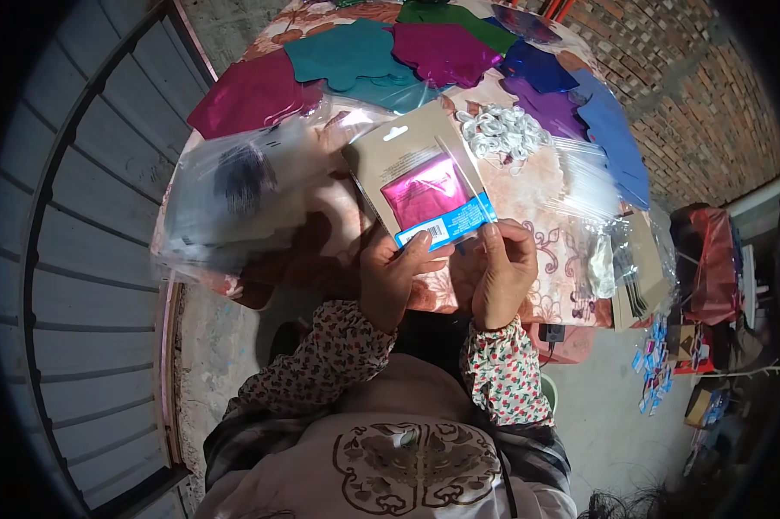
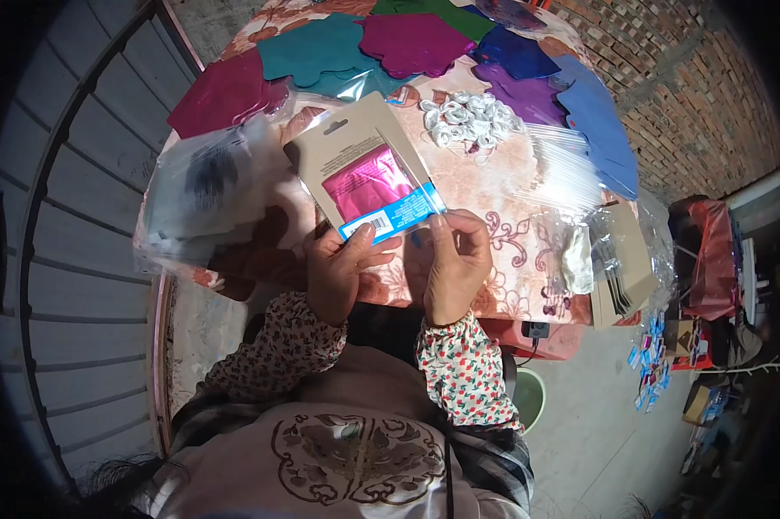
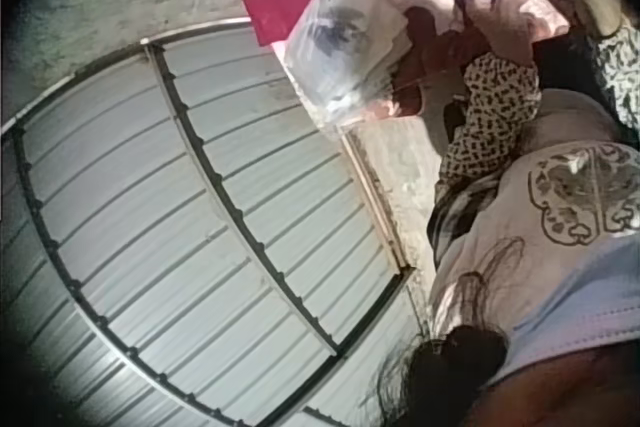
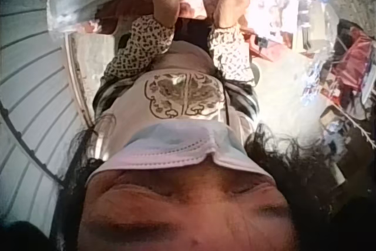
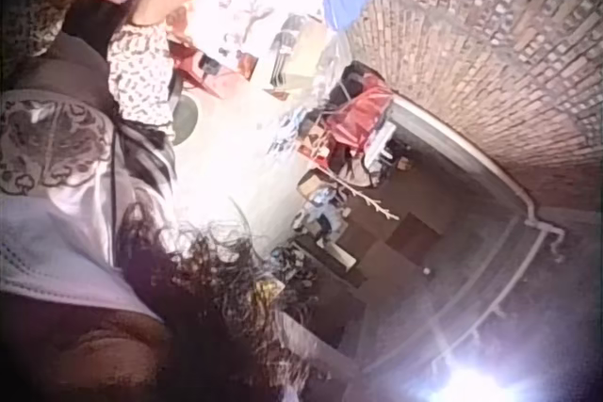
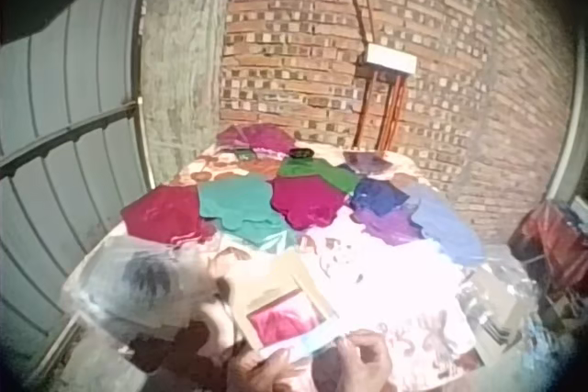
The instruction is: The recorder is folding and sorting colorful foil pouches at a workspace.
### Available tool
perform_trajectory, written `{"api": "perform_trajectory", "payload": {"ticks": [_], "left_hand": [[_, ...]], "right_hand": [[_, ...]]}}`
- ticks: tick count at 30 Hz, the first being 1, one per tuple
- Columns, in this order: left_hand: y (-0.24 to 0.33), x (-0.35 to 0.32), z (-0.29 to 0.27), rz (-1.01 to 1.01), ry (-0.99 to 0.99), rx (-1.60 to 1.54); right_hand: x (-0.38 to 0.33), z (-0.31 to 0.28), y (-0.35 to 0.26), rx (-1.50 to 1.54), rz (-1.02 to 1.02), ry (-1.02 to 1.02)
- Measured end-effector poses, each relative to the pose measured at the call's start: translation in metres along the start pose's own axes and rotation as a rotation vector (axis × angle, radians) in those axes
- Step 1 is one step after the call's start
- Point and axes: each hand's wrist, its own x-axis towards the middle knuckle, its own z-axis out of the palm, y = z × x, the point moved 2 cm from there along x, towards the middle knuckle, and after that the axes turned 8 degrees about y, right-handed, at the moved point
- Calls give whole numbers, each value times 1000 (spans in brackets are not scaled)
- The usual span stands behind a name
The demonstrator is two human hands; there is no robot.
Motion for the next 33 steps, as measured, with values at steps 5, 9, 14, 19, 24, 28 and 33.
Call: {"api": "perform_trajectory", "payload": {"ticks": [5,9,14,19,24,28,33], "left_hand": [[-1,1,-1,-3,-15,24],[4,-1,-1,-72,-38,9],[2,-7,-2,-264,-28,47],[0,-19,6,-242,-56,-21],[-9,-20,9,-194,-67,-15],[-15,-24,13,-239,-83,-66],[-16,-24,14,-224,-49,-25]], "right_hand": [[1,8,-11,202,179,-51],[2,8,-19,339,409,-68],[8,-7,-7,275,436,-262],[7,-12,-7,247,412,-277],[-6,-10,-17,383,522,-196],[-9,-18,-7,102,390,-200],[-4,-26,-16,-20,278,-188]]}}
